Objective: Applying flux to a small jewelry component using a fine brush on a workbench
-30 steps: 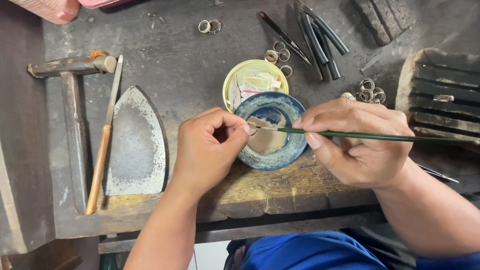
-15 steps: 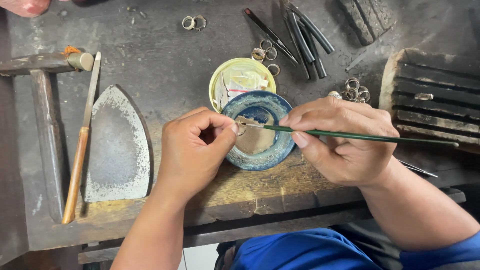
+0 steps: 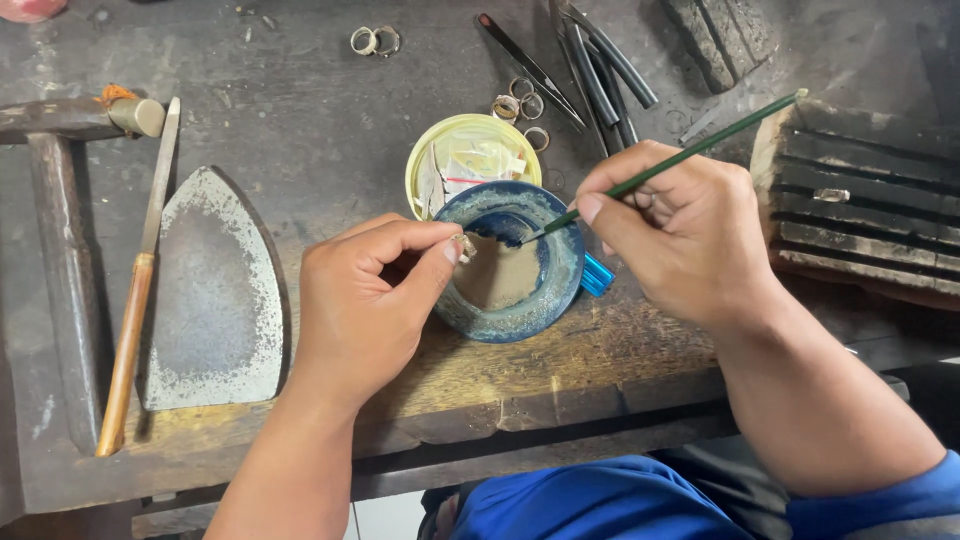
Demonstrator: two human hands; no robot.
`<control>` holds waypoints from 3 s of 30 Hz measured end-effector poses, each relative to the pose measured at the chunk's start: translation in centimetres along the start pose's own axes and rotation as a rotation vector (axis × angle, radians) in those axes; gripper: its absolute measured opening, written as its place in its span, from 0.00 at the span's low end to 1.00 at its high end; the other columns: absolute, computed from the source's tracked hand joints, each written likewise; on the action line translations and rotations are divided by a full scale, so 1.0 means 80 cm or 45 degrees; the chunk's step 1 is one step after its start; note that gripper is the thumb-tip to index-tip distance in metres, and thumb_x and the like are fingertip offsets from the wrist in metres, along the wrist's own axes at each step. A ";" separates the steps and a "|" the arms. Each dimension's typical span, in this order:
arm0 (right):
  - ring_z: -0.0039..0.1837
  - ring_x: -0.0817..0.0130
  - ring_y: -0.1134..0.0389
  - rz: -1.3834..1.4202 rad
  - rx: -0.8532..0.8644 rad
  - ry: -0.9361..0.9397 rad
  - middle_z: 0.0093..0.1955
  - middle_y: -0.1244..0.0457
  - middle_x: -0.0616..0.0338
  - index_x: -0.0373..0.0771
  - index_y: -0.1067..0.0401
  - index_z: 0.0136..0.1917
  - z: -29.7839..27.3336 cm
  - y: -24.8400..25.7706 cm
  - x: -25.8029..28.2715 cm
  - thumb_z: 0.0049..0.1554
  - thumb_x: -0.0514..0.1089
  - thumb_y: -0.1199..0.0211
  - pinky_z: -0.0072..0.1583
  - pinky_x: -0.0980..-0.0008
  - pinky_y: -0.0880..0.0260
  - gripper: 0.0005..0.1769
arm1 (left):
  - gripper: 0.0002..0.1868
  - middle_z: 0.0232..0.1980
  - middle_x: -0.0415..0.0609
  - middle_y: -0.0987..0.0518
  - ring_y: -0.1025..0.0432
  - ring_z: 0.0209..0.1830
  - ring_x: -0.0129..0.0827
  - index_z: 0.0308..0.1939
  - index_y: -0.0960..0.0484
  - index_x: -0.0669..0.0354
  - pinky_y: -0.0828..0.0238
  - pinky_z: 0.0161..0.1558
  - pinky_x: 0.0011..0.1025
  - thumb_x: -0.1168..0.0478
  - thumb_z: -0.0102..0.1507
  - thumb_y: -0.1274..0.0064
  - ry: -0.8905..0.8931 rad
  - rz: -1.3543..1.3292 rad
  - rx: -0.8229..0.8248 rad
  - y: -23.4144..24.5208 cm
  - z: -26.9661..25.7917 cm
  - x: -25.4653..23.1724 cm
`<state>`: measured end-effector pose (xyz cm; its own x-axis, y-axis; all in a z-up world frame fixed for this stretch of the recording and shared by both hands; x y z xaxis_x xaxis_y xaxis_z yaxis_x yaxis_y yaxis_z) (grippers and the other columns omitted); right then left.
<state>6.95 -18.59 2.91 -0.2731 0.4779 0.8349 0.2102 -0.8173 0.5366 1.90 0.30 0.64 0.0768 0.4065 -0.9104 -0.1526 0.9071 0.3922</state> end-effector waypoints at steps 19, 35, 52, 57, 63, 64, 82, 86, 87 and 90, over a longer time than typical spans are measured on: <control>0.25 0.82 0.46 -0.017 0.021 -0.018 0.23 0.42 0.61 0.35 0.33 0.34 -0.001 -0.002 0.001 0.51 0.30 0.45 0.30 0.85 0.51 0.05 | 0.06 0.29 0.42 0.21 0.32 0.18 0.20 0.34 0.19 0.58 0.37 0.24 0.15 0.67 0.53 0.48 0.204 -0.118 0.099 0.000 0.001 0.002; 0.24 0.83 0.46 -0.113 -0.029 -0.054 0.21 0.42 0.63 0.38 0.32 0.33 -0.001 0.001 0.004 0.50 0.32 0.44 0.29 0.85 0.51 0.05 | 0.04 0.21 0.40 0.26 0.34 0.15 0.19 0.31 0.21 0.59 0.39 0.21 0.15 0.70 0.53 0.48 0.296 -0.277 0.131 -0.003 0.001 0.008; 0.34 0.57 0.34 0.403 -0.116 0.645 0.35 0.39 0.39 0.24 0.39 0.36 -0.020 0.001 0.011 0.47 0.33 0.48 0.39 0.70 0.31 0.06 | 0.04 0.15 0.43 0.29 0.38 0.12 0.19 0.31 0.19 0.62 0.43 0.17 0.15 0.66 0.53 0.46 0.444 -0.496 0.204 -0.005 0.001 0.009; 0.38 0.55 0.32 0.352 -0.045 0.661 0.35 0.38 0.41 0.26 0.38 0.37 -0.021 -0.001 0.012 0.47 0.29 0.47 0.42 0.69 0.30 0.03 | 0.04 0.14 0.44 0.30 0.38 0.12 0.20 0.31 0.20 0.63 0.42 0.18 0.17 0.68 0.54 0.48 0.405 -0.545 0.224 -0.007 0.000 0.013; 0.37 0.55 0.32 0.295 -0.059 0.706 0.34 0.38 0.41 0.26 0.38 0.37 -0.020 -0.004 0.013 0.47 0.28 0.47 0.43 0.67 0.29 0.02 | 0.03 0.16 0.43 0.29 0.37 0.13 0.19 0.31 0.20 0.62 0.41 0.17 0.16 0.68 0.54 0.48 0.411 -0.527 0.233 -0.007 0.000 0.013; 0.37 0.55 0.32 0.295 -0.058 0.706 0.34 0.38 0.41 0.26 0.38 0.37 -0.020 -0.005 0.013 0.47 0.28 0.47 0.43 0.67 0.29 0.02 | 0.03 0.16 0.43 0.29 0.37 0.13 0.19 0.31 0.20 0.62 0.41 0.17 0.16 0.68 0.54 0.48 0.411 -0.527 0.233 -0.007 0.000 0.014; 0.35 0.56 0.33 0.253 -0.038 0.715 0.34 0.38 0.40 0.24 0.38 0.36 -0.021 -0.003 0.018 0.47 0.27 0.48 0.39 0.69 0.30 0.02 | 0.04 0.14 0.42 0.29 0.36 0.12 0.18 0.30 0.19 0.60 0.41 0.18 0.15 0.68 0.53 0.49 0.357 -0.379 0.217 -0.006 0.001 0.012; 0.36 0.55 0.33 0.246 -0.065 0.699 0.34 0.39 0.40 0.25 0.38 0.36 -0.022 -0.003 0.018 0.48 0.28 0.48 0.41 0.68 0.30 0.02 | 0.04 0.14 0.42 0.28 0.36 0.12 0.18 0.30 0.19 0.60 0.40 0.18 0.15 0.68 0.52 0.49 0.371 -0.386 0.206 -0.007 0.001 0.013; 0.37 0.55 0.32 0.233 -0.091 0.689 0.34 0.39 0.40 0.25 0.38 0.36 -0.023 -0.003 0.017 0.48 0.29 0.48 0.42 0.67 0.30 0.02 | 0.04 0.14 0.41 0.29 0.36 0.12 0.18 0.30 0.19 0.59 0.41 0.18 0.15 0.67 0.52 0.48 0.377 -0.377 0.203 -0.007 0.001 0.013; 0.37 0.56 0.32 0.231 -0.041 0.714 0.35 0.38 0.40 0.25 0.38 0.37 -0.021 -0.003 0.015 0.48 0.28 0.48 0.42 0.68 0.30 0.02 | 0.04 0.15 0.41 0.29 0.36 0.12 0.18 0.30 0.20 0.59 0.40 0.19 0.15 0.67 0.53 0.49 0.352 -0.377 0.212 -0.006 0.001 0.013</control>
<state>4.96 -18.37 3.59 -0.6918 0.0933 0.7160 0.2739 -0.8836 0.3798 2.12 0.28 -0.50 -0.1766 0.1021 -0.9790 -0.0013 0.9946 0.1040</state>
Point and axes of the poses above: each hand's wrist, its own z-axis towards the middle knuckle, its own y-axis out of the back of the hand, x = y × z, the point moved 2 cm from there along z, towards the middle knuckle
